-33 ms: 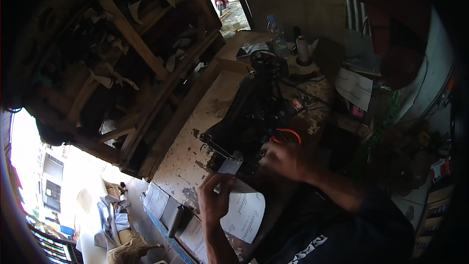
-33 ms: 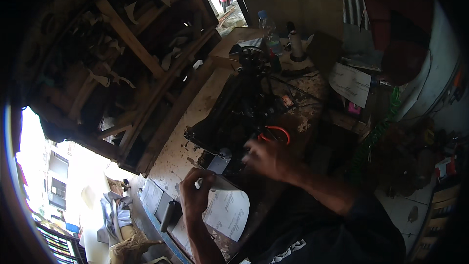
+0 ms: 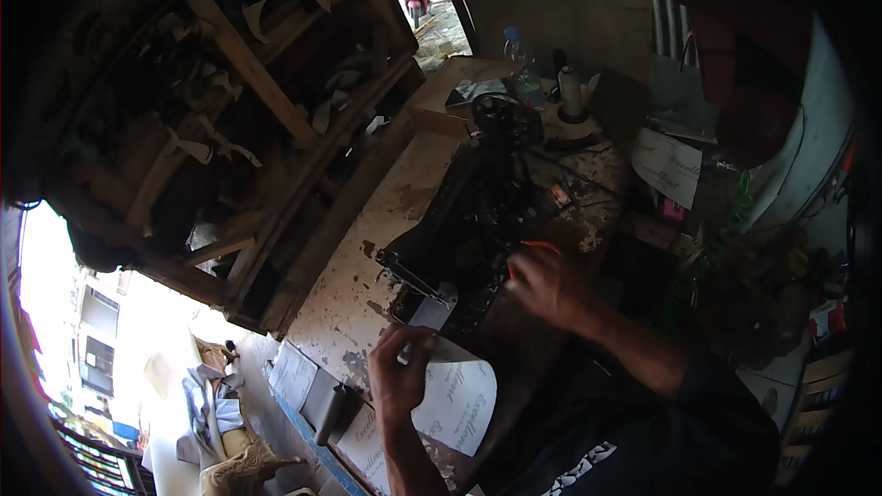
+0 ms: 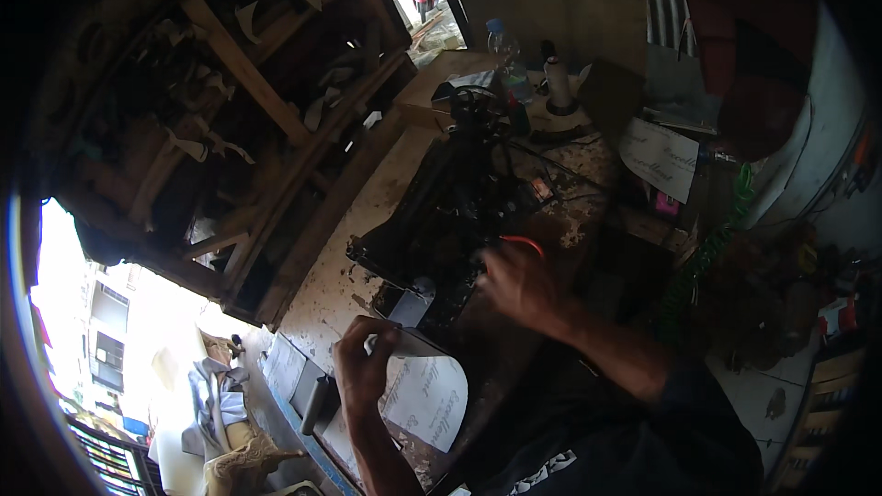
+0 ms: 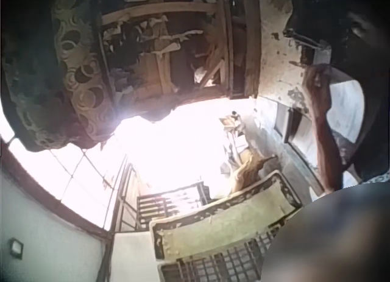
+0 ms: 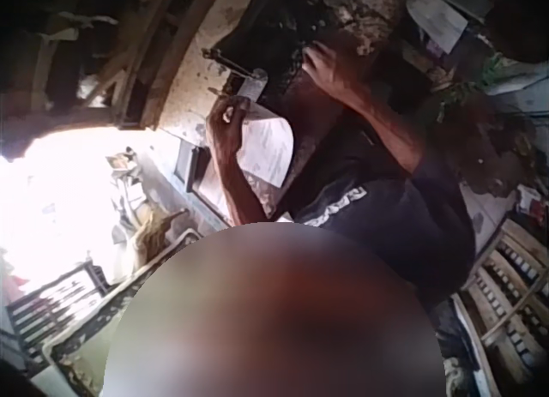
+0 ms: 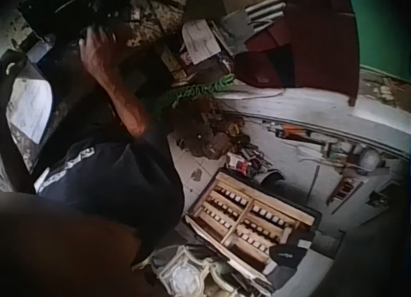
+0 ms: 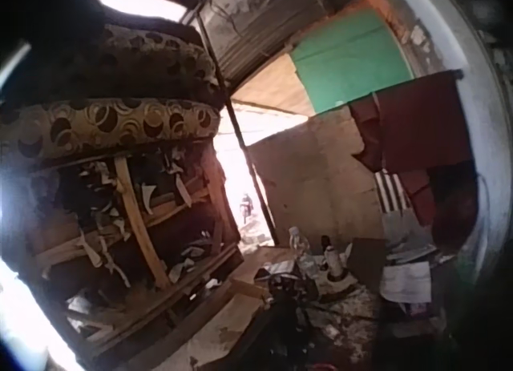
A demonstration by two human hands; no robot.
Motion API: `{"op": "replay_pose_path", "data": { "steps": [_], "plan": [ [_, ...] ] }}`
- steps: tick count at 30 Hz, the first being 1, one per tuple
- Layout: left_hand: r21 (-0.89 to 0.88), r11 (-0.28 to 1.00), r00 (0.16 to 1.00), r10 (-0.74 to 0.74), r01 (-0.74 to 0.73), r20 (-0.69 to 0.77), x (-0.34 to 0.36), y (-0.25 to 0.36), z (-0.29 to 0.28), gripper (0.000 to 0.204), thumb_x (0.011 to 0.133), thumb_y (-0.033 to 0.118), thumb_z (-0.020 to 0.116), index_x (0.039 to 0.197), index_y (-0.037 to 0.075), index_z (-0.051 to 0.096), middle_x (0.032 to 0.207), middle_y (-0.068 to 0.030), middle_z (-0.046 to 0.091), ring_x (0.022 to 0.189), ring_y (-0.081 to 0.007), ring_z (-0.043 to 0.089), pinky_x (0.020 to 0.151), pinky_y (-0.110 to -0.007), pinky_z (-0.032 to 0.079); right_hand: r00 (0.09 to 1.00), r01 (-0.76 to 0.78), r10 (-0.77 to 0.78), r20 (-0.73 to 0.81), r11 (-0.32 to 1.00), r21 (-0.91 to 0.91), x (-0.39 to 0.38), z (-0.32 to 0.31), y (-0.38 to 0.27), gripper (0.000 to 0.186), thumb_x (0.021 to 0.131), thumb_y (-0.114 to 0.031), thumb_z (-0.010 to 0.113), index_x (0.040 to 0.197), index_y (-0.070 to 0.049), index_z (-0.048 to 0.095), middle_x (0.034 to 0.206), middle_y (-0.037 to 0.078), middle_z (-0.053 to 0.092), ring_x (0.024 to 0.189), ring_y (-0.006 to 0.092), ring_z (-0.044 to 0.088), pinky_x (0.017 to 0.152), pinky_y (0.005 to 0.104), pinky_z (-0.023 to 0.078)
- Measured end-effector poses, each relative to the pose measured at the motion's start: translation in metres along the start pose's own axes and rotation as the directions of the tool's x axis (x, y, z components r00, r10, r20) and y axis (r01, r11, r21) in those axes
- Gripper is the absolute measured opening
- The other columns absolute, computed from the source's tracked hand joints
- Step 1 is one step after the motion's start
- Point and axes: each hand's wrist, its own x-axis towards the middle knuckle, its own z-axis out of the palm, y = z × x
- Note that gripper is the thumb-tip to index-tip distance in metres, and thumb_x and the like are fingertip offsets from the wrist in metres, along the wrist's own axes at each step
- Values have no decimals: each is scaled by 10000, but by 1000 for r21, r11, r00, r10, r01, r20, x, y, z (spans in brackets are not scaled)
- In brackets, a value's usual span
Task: The person cuts strips of fabric with shears and aligns them on a work surface next to a sewing machine, handling multiple pieces of fabric and patterned paper one at a time.
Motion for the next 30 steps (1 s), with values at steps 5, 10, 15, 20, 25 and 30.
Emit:
{"op": "replay_pose_path", "data": {
  "steps": [5,10,15,20,25,30],
  "plan": [
    [-74,993,995,-93,90,-37,-3,1,-1,134,878,62,731,1002,20,757,933,-63,709,868,-191,683,792,-331,521,997,81,-75,31,945,-316,4,4,64,320,893,-159,746,1155,9,672,928,200,733,869,423,718,822,486,583],
    [-165,983,994,-91,81,-53,-6,-6,4,122,892,75,734,995,11,746,954,-66,736,893,-172,690,809,-318,526,727,-464,483,488,870,-170,22,-23,32,462,766,-172,775,1175,23,683,1095,238,718,991,342,722,860,416,578],
    [-241,950,974,-219,197,-66,-6,-1,10,151,908,57,741,1053,19,733,993,-72,766,935,-152,692,834,-310,534,783,-496,230,578,792,356,-31,-29,31,526,800,-177,743,1290,-6,657,1074,189,727,972,252,730,863,362,574],
    [-434,885,980,-199,171,-19,-7,-9,16,487,896,-7,760,1282,77,473,993,-110,763,873,-126,673,784,-279,527,874,-306,50,484,830,467,-41,-43,-18,560,861,-310,818,1329,-51,654,1039,151,728,957,228,719,858,358,568],
    [-548,818,975,-220,175,-17,-8,-12,22,532,883,-34,767,1207,114,371,996,-141,745,868,-138,655,765,-281,525,804,-258,58,592,931,259,-36,-47,-34,687,819,-573,846,1271,-79,693,918,105,726,858,231,730,757,365,567],
    [-576,803,976,-214,152,-40,-12,-10,21,523,871,-49,769,1150,114,357,1013,-153,721,917,-160,652,792,-301,529,801,-205,42,597,957,208,-37,-41,-27,644,829,-582,830,1204,-71,715,810,90,718,752,245,736,688,383,568]
  ]
}}
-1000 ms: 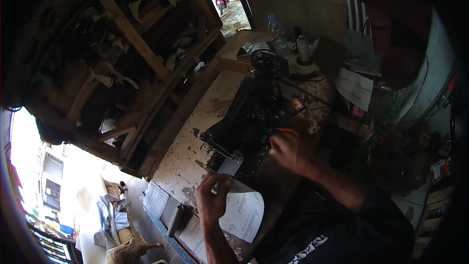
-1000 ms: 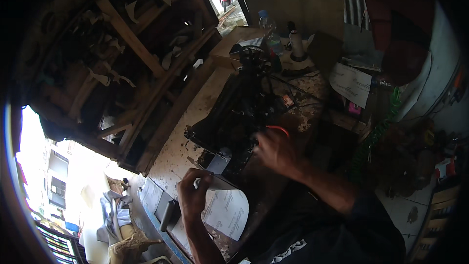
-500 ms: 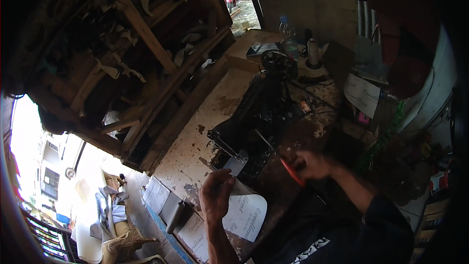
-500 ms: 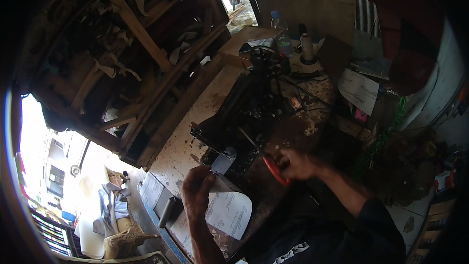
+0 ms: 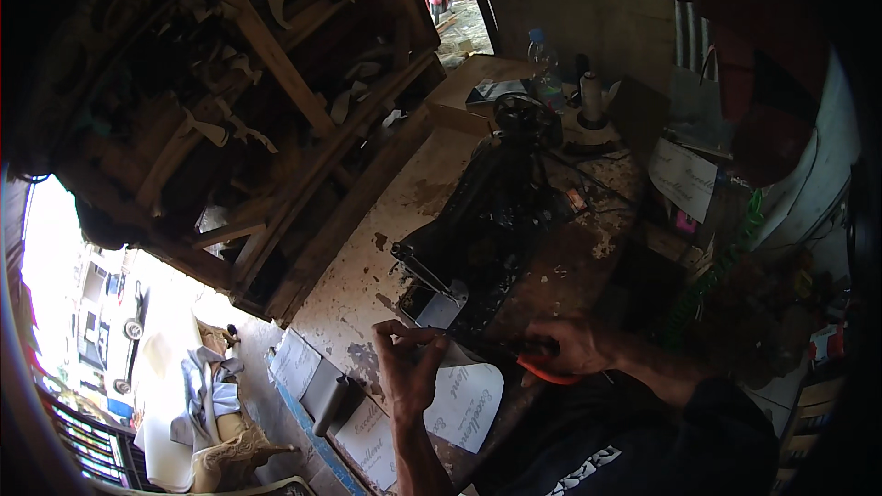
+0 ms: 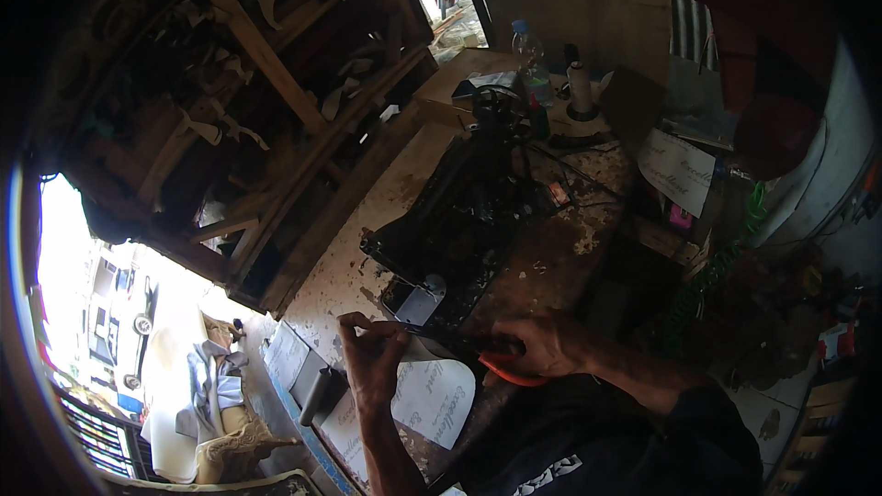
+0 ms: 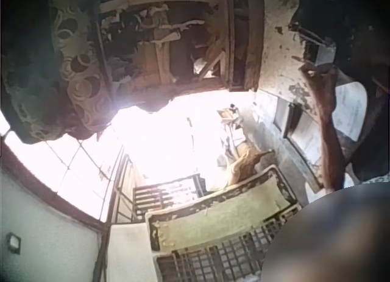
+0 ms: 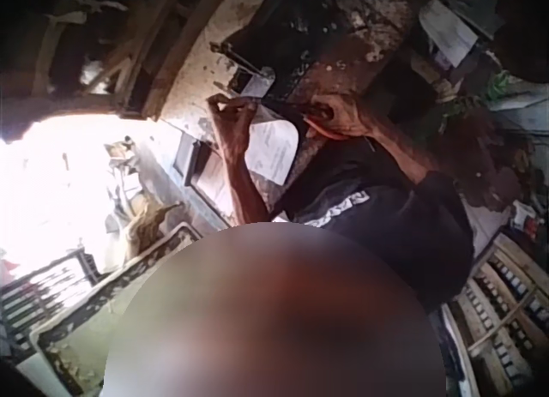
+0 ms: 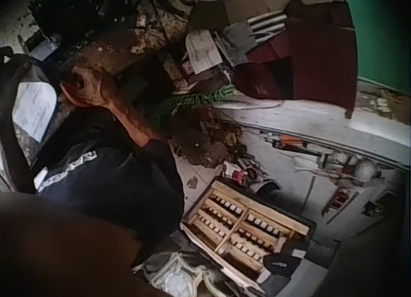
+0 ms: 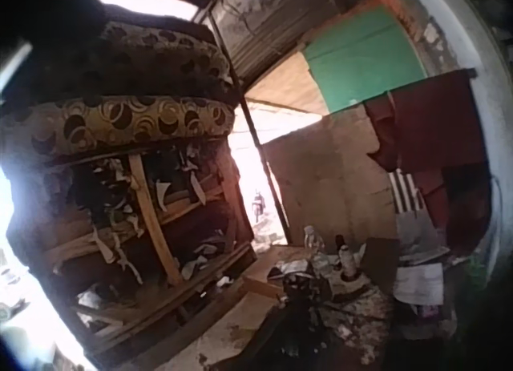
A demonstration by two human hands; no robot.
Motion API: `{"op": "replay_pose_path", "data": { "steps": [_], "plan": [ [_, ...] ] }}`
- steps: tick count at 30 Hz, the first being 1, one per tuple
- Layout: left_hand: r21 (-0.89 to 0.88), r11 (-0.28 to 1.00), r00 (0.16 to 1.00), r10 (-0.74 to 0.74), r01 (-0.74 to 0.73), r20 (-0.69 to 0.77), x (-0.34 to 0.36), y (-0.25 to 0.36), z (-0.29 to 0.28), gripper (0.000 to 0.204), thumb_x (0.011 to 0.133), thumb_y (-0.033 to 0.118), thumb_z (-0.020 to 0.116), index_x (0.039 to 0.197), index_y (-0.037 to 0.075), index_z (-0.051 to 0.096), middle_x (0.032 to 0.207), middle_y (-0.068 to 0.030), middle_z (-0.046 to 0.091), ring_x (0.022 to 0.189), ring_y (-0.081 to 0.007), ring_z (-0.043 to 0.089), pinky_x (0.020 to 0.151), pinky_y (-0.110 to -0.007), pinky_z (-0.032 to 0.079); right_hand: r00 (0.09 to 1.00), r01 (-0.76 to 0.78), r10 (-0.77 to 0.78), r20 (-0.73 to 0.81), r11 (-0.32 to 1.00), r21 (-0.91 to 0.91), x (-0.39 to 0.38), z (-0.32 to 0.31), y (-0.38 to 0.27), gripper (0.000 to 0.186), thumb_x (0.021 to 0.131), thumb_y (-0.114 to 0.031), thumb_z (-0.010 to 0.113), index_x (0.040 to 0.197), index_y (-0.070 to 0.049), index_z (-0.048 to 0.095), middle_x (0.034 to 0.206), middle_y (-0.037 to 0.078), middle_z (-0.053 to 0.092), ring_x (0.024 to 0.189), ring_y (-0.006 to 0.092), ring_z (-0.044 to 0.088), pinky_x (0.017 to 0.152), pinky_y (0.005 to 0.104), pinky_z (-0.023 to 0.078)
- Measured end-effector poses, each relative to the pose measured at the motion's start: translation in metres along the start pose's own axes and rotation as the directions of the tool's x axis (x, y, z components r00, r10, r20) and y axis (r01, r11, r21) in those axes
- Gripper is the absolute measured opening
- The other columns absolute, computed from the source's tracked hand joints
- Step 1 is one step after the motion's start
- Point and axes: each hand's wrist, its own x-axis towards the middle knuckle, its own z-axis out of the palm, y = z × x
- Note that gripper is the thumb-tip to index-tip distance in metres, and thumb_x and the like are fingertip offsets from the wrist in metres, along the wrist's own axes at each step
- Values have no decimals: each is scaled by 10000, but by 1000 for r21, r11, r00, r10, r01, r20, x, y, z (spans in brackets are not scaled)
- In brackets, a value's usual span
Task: The person cuts strips of fabric with shears and aligns them on a work surface next to a sewing machine, handling multiple pieces of fabric and patterned paper one at a time.
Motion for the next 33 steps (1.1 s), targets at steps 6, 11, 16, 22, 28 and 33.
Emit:
{"op": "replay_pose_path", "data": {
  "steps": [6,11,16,22,28,33],
  "plan": [
    [75,997,998,-14,18,-55,1,-6,0,476,860,-83,748,1070,115,369,966,-117,723,898,-141,644,846,-298,507,988,138,-135,-81,990,29,0,6,9,508,868,-478,833,1152,-71,722,766,101,719,651,253,725,615,370,551],
    [58,998,1000,-10,11,-24,3,-14,0,468,861,-85,745,1046,115,363,966,-117,724,918,-144,654,851,-292,512,1000,28,-27,-9,983,183,2,7,16,523,859,-482,839,1163,-75,712,777,108,716,677,265,726,631,397,554],
    [40,998,999,-39,40,-22,2,-6,7,460,865,-74,749,1038,100,360,979,-126,721,907,-141,636,847,-295,511,988,129,-127,-93,992,11,12,6,8,523,839,-510,846,1113,-86,709,832,113,719,784,271,738,689,427,566],
    [74,995,998,-58,60,-28,3,-15,2,450,879,-53,754,1032,94,357,985,-133,726,909,-137,630,838,-300,519,994,91,-88,-65,994,54,6,10,13,511,829,-524,847,1114,-122,712,813,110,719,780,294,743,710,421,583],
    [208,975,996,84,-80,-11,-1,-6,7,381,911,6,751,1137,48,447,1060,-117,747,989,-190,672,904,-335,525,941,-217,137,-310,946,-243,9,-18,19,475,858,-363,855,1218,-97,697,1033,160,720,979,316,731,857,423,588],
    [552,821,956,261,-147,-133,-14,-1,6,420,882,20,728,1291,47,635,1303,-158,675,1264,-348,606,1082,-444,458,838,-135,-153,-524,873,-470,18,-28,32,473,932,-321,788,1278,-28,654,1224,182,667,1159,353,664,974,441,552]
  ]
}}
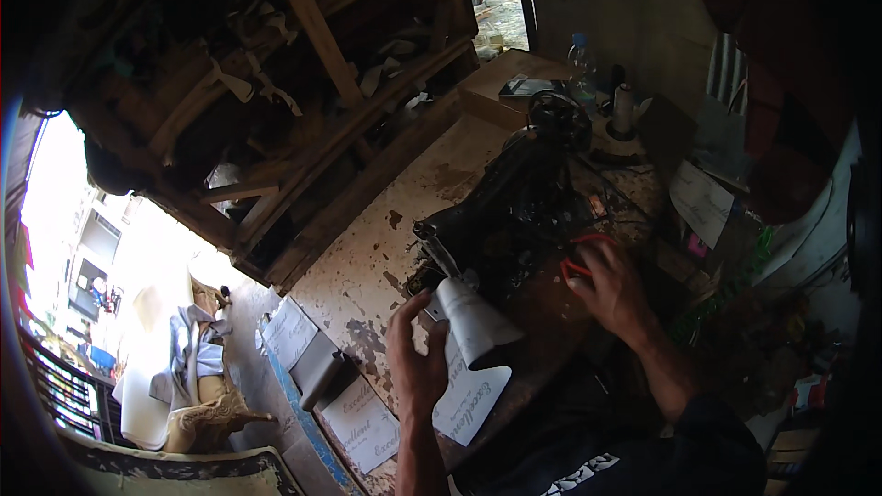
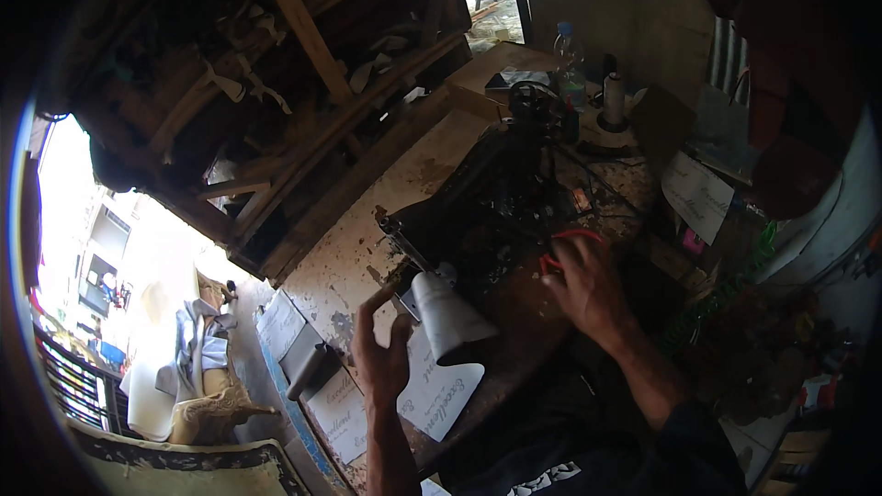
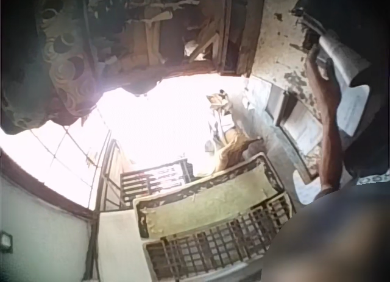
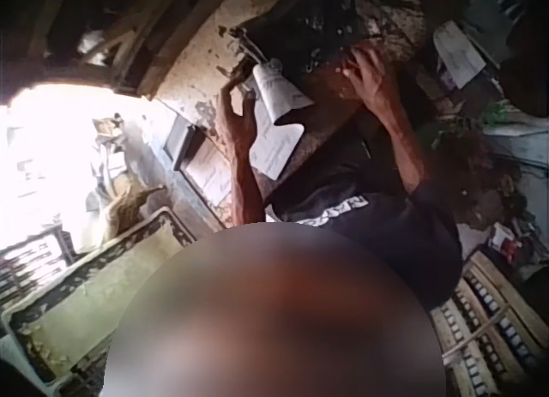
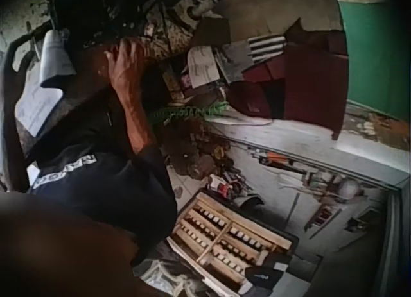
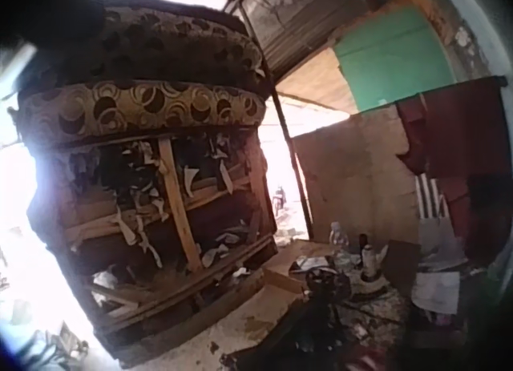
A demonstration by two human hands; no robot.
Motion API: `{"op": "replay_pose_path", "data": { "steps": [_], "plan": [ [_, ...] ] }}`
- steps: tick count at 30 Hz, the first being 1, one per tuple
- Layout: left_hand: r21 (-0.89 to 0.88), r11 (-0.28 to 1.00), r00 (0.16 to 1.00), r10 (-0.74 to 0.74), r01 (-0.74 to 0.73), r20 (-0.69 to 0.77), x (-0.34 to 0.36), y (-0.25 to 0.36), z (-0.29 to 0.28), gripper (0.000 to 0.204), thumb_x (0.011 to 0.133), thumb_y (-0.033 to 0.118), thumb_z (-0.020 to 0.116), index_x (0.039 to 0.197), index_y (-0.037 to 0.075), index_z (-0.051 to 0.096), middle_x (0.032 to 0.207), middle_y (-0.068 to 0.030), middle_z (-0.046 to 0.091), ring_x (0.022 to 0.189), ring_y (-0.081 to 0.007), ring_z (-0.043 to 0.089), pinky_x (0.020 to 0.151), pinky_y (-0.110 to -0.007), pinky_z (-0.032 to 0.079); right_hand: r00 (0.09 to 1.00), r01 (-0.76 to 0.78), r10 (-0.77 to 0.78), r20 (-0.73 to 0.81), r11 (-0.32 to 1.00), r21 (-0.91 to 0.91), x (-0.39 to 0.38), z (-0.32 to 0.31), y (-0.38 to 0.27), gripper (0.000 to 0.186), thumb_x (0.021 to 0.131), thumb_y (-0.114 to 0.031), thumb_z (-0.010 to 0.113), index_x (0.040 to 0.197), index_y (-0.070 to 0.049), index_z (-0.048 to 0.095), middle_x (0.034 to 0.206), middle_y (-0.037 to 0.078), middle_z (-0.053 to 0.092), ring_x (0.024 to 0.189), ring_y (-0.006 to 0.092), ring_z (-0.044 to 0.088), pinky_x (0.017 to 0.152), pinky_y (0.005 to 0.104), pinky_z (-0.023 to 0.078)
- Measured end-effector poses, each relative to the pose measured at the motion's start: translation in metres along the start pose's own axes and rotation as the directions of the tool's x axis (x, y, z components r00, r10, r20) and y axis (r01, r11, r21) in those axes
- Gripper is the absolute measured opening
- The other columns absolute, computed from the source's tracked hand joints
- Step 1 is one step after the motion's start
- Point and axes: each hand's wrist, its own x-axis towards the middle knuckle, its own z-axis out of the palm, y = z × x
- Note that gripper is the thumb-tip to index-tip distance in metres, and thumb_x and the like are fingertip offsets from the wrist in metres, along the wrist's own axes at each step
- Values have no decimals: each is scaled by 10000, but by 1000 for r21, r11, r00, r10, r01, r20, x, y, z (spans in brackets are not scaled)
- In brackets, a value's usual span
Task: The person cuts strips of fabric with shears and aligns them on a work surface next to a sewing machine, handling multiple pieces of fabric and patterned paper one at a time.
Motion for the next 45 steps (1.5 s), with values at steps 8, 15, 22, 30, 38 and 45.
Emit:
{"op": "replay_pose_path", "data": {
  "steps": [8,15,22,30,38,45],
  "plan": [
    [639,686,932,-329,348,-154,-89,-52,-7,313,887,207,755,1144,62,650,1161,-192,644,1182,-423,561,1042,-564,401,980,91,-149,130,925,369,-17,47,-49,508,932,-260,774,1345,-16,608,1312,172,601,1169,354,638,1004,431,538],
    [509,834,977,-190,212,-95,-119,-95,-38,126,848,74,693,971,42,690,1077,-225,616,1037,-418,610,909,-515,510,958,-25,-115,264,880,475,-21,80,-29,410,922,-98,717,1315,-48,610,1307,153,567,1084,346,653,932,423,560],
    [37,955,955,-294,295,-32,-64,42,-125,214,1056,289,646,1140,95,611,787,33,525,708,-105,456,636,-297,392,987,96,-148,69,867,489,-51,38,20,478,1019,-281,669,1415,-30,572,1316,189,582,1185,344,644,986,442,561],
    [-187,982,999,30,-35,-25,44,112,-28,271,972,226,676,1192,68,696,1059,-125,652,1019,-263,634,962,-460,533,809,-365,334,-484,931,31,-4,-19,143,639,838,-230,813,1374,-8,547,1265,216,585,1189,421,565,1002,512,473],
    [-128,990,877,109,-55,468,-3,71,75,589,1020,141,613,1557,-4,420,1532,-251,520,1416,-398,504,1161,-503,404,718,-521,488,-497,850,81,30,-51,299,249,997,-270,632,1116,-71,723,1058,208,737,1033,446,684,880,497,533],
    [648,759,869,-277,-64,411,-151,-23,7,709,952,461,633,1570,151,475,1668,-247,314,1566,-459,222,1266,-626,81,596,-341,385,-704,916,213,85,-107,219,316,1061,-312,575,1157,-24,662,1014,154,715,958,284,676,880,384,497]
  ]
}}
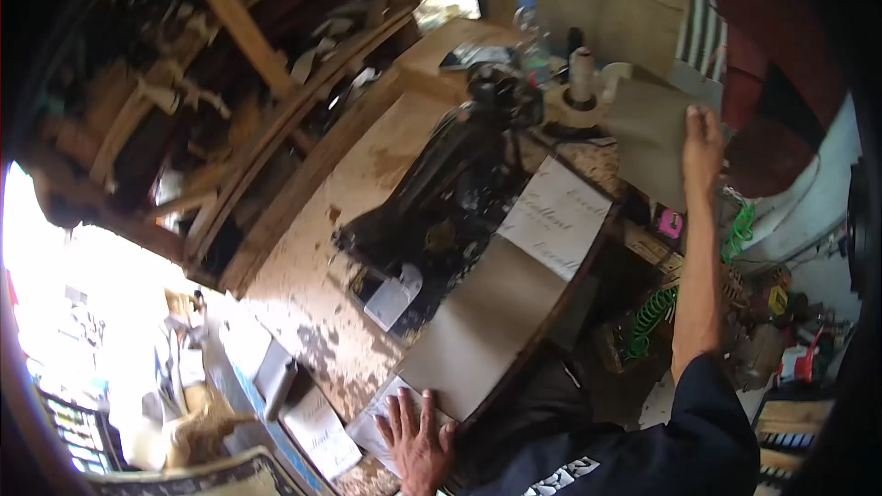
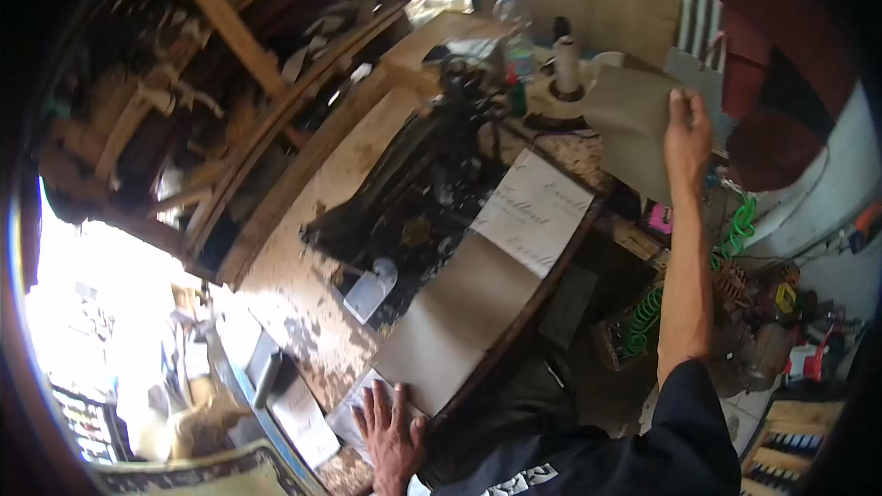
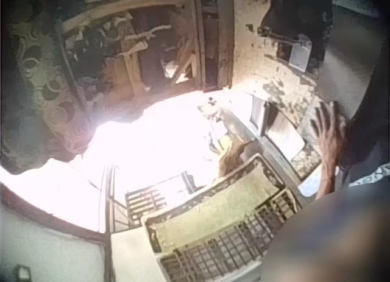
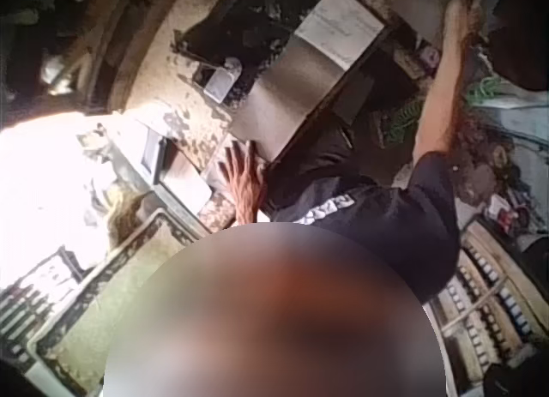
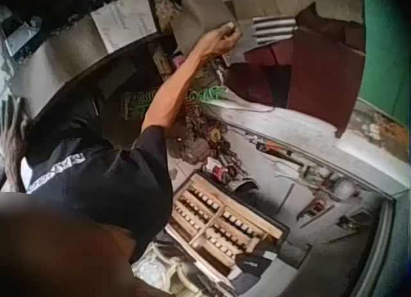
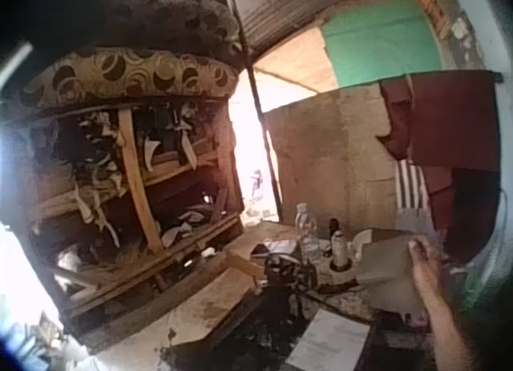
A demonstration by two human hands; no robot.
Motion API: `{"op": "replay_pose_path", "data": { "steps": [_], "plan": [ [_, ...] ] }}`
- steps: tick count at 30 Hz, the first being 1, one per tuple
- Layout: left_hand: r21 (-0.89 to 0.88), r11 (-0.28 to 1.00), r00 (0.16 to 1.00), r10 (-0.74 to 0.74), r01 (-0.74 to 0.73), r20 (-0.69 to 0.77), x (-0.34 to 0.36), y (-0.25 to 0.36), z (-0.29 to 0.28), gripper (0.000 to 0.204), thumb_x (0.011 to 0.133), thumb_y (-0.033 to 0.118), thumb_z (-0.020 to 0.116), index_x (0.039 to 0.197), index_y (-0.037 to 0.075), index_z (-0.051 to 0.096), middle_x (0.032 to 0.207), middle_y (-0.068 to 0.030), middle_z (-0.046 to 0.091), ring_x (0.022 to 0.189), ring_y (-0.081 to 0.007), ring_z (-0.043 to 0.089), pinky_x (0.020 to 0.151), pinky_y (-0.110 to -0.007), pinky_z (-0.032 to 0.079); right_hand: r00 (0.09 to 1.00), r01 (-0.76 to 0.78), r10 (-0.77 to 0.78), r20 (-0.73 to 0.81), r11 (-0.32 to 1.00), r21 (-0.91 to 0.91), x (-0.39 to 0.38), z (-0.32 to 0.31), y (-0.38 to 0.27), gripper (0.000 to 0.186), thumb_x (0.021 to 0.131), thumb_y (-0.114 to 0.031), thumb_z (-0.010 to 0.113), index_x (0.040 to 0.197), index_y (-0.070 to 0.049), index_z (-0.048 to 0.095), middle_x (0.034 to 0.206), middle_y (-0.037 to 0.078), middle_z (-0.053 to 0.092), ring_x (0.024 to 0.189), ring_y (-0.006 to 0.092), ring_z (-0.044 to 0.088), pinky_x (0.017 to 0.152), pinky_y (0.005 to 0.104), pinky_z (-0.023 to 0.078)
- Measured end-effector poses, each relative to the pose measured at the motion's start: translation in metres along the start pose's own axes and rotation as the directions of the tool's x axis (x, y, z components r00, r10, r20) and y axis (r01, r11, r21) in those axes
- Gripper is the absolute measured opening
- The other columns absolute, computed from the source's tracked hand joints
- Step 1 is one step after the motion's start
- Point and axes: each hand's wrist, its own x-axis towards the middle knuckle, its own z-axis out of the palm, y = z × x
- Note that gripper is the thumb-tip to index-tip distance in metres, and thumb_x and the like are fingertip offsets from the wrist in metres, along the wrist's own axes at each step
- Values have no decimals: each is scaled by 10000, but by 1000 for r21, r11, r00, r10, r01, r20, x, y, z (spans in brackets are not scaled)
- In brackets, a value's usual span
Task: The person cuts strips of fabric with shears and aligns them on a work surface next to a sewing machine, handling multiple pieces of fabric and patterned paper one at a time.
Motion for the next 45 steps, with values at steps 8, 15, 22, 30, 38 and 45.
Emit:
{"op": "replay_pose_path", "data": {
  "steps": [8,15,22,30,38,45],
  "plan": [
    [-358,934,963,-87,-10,-254,-32,-28,-37,594,957,326,651,1462,24,574,1566,-284,464,1504,-464,374,1236,-550,290,235,-342,-555,798,721,602,-88,-44,-240,211,902,-212,787,987,-39,700,831,59,722,828,147,717,710,296,536],
    [-593,677,900,340,-435,-273,-12,57,-168,511,762,325,861,1174,65,708,874,-52,684,715,-232,662,1141,-519,434,-511,-525,-856,78,383,760,-143,-40,-293,192,1017,-250,647,1060,-63,645,857,119,673,765,338,710,650,409,566],
    [-591,793,968,4,150,251,-37,-67,-131,261,811,231,882,963,49,772,849,-93,766,823,-239,761,753,-353,572,-587,-19,-509,629,786,618,-89,14,-203,375,893,-360,798,1157,-104,727,932,138,755,888,318,753,744,391,579],
    [-418,854,950,-265,310,163,-20,-97,-104,144,827,82,782,963,38,765,847,-112,767,804,-203,756,756,-334,564,41,366,-159,986,921,134,-79,20,-122,297,836,-282,822,1072,-111,767,917,122,750,914,245,737,826,352,530],
    [-993,58,838,-531,-107,-121,20,-24,-108,301,927,27,756,1188,-13,614,967,-57,726,832,-73,647,730,-192,495,-115,-556,-462,879,763,328,-136,-1,-205,189,934,-159,771,1091,-53,777,1066,79,789,1081,156,713,986,321,527],
    [-967,-161,862,-497,-199,-95,44,16,-109,352,935,28,770,1241,4,599,1044,-83,737,927,-129,676,840,-251,529,-160,-367,-652,742,737,568,-237,10,-279,318,936,-177,758,1231,-66,720,1254,175,721,1151,318,714,948,392,567]
  ]
}}
